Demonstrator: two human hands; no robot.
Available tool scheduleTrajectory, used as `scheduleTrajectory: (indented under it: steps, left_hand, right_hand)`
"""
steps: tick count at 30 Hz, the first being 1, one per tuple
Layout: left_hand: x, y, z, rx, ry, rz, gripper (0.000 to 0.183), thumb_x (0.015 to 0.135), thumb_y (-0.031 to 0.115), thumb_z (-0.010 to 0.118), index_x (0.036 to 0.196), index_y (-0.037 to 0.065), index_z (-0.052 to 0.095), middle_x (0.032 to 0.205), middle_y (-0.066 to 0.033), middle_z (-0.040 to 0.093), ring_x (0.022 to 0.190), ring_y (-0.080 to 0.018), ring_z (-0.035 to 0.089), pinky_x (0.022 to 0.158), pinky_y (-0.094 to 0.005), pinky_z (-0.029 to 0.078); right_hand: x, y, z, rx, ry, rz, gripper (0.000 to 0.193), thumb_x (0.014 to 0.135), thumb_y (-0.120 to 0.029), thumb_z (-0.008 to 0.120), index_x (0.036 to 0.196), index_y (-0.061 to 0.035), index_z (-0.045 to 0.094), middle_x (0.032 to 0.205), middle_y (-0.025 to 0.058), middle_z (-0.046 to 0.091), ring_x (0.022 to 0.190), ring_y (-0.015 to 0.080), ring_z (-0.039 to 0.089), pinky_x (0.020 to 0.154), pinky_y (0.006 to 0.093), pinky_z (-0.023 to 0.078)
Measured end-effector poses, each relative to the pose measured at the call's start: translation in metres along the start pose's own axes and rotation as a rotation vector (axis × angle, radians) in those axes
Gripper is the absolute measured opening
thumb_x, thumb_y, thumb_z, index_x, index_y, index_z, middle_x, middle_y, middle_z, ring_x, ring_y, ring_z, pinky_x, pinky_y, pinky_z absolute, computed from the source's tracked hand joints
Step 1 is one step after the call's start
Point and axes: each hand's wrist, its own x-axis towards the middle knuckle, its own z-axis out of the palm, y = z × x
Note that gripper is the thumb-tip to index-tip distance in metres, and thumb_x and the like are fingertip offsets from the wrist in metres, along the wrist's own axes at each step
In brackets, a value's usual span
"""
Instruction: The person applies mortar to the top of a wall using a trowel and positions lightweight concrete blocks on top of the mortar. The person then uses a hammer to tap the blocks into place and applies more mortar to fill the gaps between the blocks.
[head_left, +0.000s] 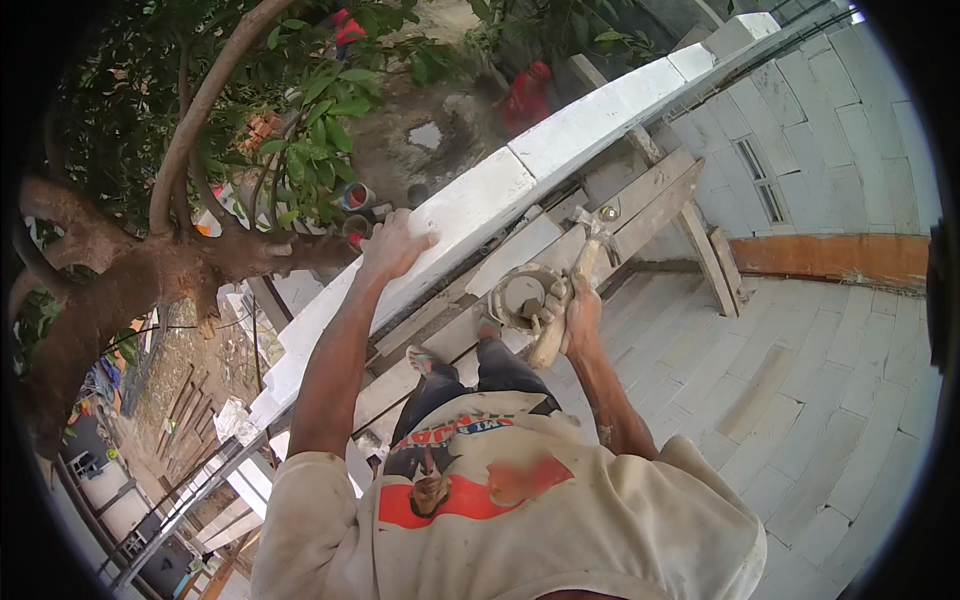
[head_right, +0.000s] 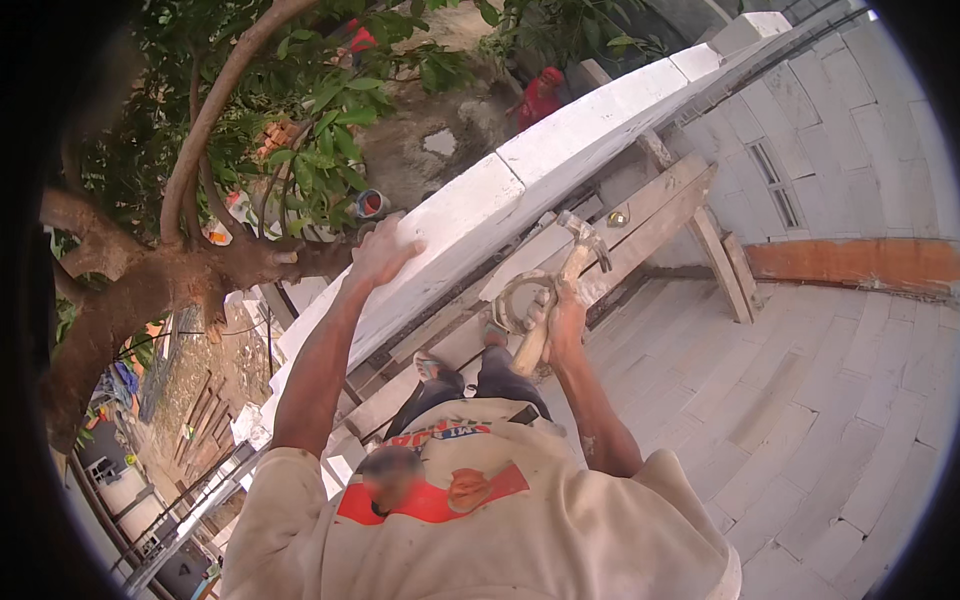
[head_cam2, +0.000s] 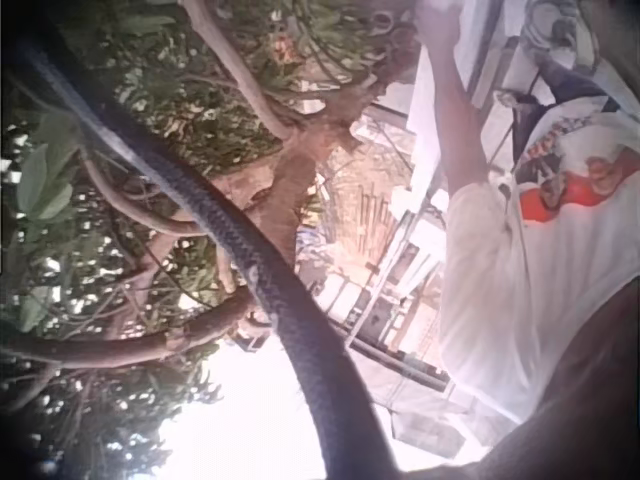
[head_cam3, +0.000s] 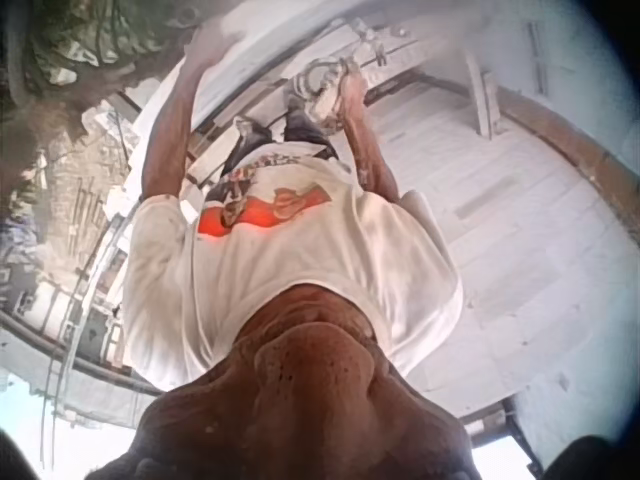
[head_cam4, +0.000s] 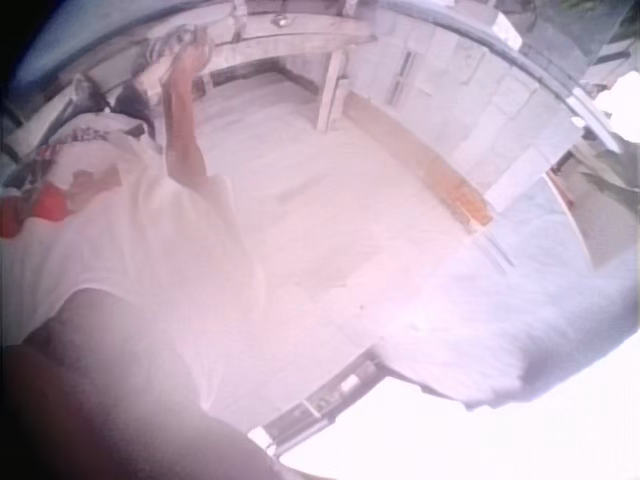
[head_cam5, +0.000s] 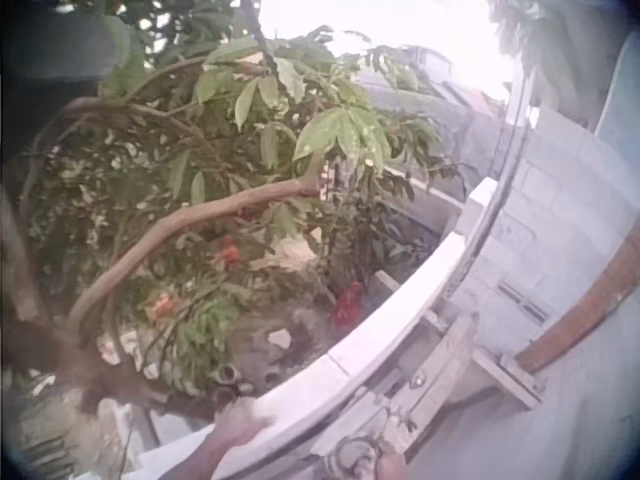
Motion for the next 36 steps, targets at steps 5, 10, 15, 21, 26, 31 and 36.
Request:
scheduleTrajectory:
  steps: [5,10,15,21,26,31,36]
  left_hand:
    - [-0.001,0.018,-0.015,-0.019,-0.083,-0.067,0.087,0.091,0.062,0.069,0.154,0.006,0.047,0.157,-0.0197,0.053,0.143,-0.0409,0.050,0.115,-0.0647,0.038]
    - [-0.005,0.024,-0.018,-0.016,-0.037,-0.101,0.081,0.090,0.060,0.070,0.148,0.007,0.054,0.149,-0.0219,0.061,0.143,-0.0397,0.053,0.115,-0.0637,0.036]
    - [-0.009,0.022,-0.021,0.003,-0.069,-0.118,0.084,0.092,0.061,0.068,0.152,0.005,0.049,0.156,-0.0175,0.053,0.143,-0.0388,0.050,0.117,-0.0656,0.034]
    - [-0.002,0.018,-0.014,0.028,-0.078,-0.075,0.086,0.092,0.060,0.069,0.152,0.002,0.048,0.157,-0.0176,0.052,0.145,-0.0391,0.048,0.115,-0.0663,0.036]
    - [-0.001,0.010,-0.011,0.044,-0.069,-0.085,0.085,0.092,0.062,0.069,0.150,0.004,0.050,0.156,-0.0178,0.052,0.144,-0.0393,0.050,0.115,-0.0664,0.035]
    - [0.002,0.018,-0.015,0.053,-0.082,-0.102,0.087,0.091,0.065,0.069,0.150,0.004,0.050,0.154,-0.0172,0.053,0.144,-0.0391,0.049,0.115,-0.0668,0.036]
    - [0.002,0.005,-0.014,0.018,-0.088,-0.097,0.091,0.088,0.064,0.072,0.152,0.005,0.050,0.155,-0.0172,0.052,0.145,-0.0378,0.048,0.114,-0.0638,0.037]
  right_hand:
    - [0.039,0.023,0.038,0.435,0.060,0.311,0.025,0.114,-0.033,0.047,0.114,-0.0099,0.056,0.080,-0.0007,0.053,0.056,0.0117,0.048,0.050,0.0293,0.045]
    - [0.055,0.050,0.030,0.371,-0.166,0.379,0.019,0.114,-0.030,0.047,0.111,-0.0120,0.053,0.079,0.0000,0.052,0.057,0.0125,0.049,0.050,0.0293,0.045]
    - [0.011,0.029,0.022,-0.469,-0.011,-0.053,0.024,0.111,-0.028,0.055,0.121,-0.0058,0.054,0.080,0.0096,0.060,0.063,0.0241,0.062,0.057,0.0421,0.052]
    - [0.035,0.022,-0.012,-1.179,-0.189,-0.752,0.041,0.107,-0.028,0.063,0.134,0.0007,0.053,0.097,0.0301,0.073,0.089,0.0488,0.072,0.076,0.0538,0.054]
    - [0.032,-0.002,0.019,-1.398,-0.219,-0.598,0.043,0.104,-0.024,0.062,0.139,-0.0012,0.052,0.101,0.0344,0.070,0.097,0.0562,0.067,0.082,0.0605,0.053]
    - [0.031,-0.003,0.020,-1.447,-0.168,-0.583,0.043,0.104,-0.026,0.062,0.140,-0.0045,0.052,0.095,0.0347,0.071,0.091,0.0564,0.069,0.077,0.0633,0.053]
    - [0.030,0.001,-0.003,-1.348,-0.286,-0.644,0.045,0.103,-0.031,0.068,0.136,-0.0025,0.057,0.090,0.0292,0.073,0.086,0.0510,0.072,0.075,0.0561,0.055]
